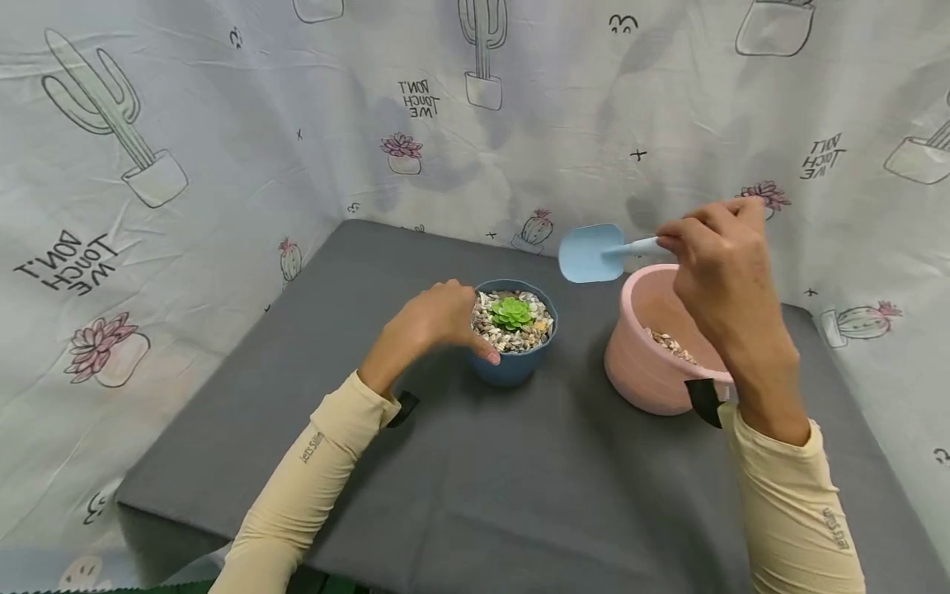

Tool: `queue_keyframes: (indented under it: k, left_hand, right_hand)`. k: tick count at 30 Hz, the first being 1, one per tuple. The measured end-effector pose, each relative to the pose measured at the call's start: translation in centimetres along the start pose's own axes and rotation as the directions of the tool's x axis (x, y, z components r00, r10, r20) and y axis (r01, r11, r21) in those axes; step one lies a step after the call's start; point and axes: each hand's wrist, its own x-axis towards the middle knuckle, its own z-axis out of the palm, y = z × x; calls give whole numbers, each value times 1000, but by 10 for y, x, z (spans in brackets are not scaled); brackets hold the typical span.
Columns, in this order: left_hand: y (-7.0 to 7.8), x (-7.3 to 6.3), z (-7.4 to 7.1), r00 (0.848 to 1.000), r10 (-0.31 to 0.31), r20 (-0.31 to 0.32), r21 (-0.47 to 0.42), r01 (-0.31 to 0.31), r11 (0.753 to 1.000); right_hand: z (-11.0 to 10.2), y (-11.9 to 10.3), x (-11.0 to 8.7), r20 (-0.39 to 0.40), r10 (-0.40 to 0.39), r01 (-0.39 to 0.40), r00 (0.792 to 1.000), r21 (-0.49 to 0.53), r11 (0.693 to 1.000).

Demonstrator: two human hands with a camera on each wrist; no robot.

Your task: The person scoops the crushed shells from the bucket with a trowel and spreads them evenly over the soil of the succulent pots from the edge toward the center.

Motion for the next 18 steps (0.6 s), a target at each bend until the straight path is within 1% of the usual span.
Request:
queue_keyframes:
  k: [1,3,4,5,6,8,10,11,12,13,15,16,18]
  left_hand:
    - [5,-3,2,999,-3,-45,31,5,1000]
    - [13,-8,6,992,-3,-125,103,16,995]
    - [17,-11,7,987,-1,-162,147,25,989]
    - [21,-12,8,983,-5,-184,178,38,983]
    - [25,-13,8,979,-12,-204,212,56,976]
    - [33,-13,7,975,-38,-221,258,97,961]
    - [43,-11,3,970,-56,-235,276,122,953]
    - [49,-9,1,967,-50,-249,276,120,954]
    - [56,-6,0,964,-32,-265,269,106,957]
    - [64,-3,-2,962,1,-272,258,72,964]
    - [82,5,-4,957,102,-273,220,-41,975]
    - [91,11,-4,951,160,-265,204,-107,973]
    - [110,23,-1,935,268,-232,150,-238,960]
  right_hand:
    - [-9,6,-3,-3,24,-24,1000,-16,1000]
    - [-25,20,-11,-8,68,-68,998,-42,997]
    - [-33,28,-15,6,74,-73,997,-65,995]
    - [-40,36,-19,26,73,-71,997,-90,993]
    - [-45,44,-23,50,70,-64,996,-116,991]
    - [-52,61,-33,116,35,-16,993,-163,987]
    - [-53,76,-43,211,24,17,977,-193,981]
    - [-51,82,-48,254,22,32,967,-204,978]
    - [-48,87,-53,294,22,43,956,-212,976]
    - [-45,92,-58,331,24,51,943,-217,975]
    - [-37,98,-67,392,43,52,919,-228,972]
    - [-33,101,-70,412,39,66,910,-236,969]
    - [-25,105,-77,432,23,92,902,-243,966]
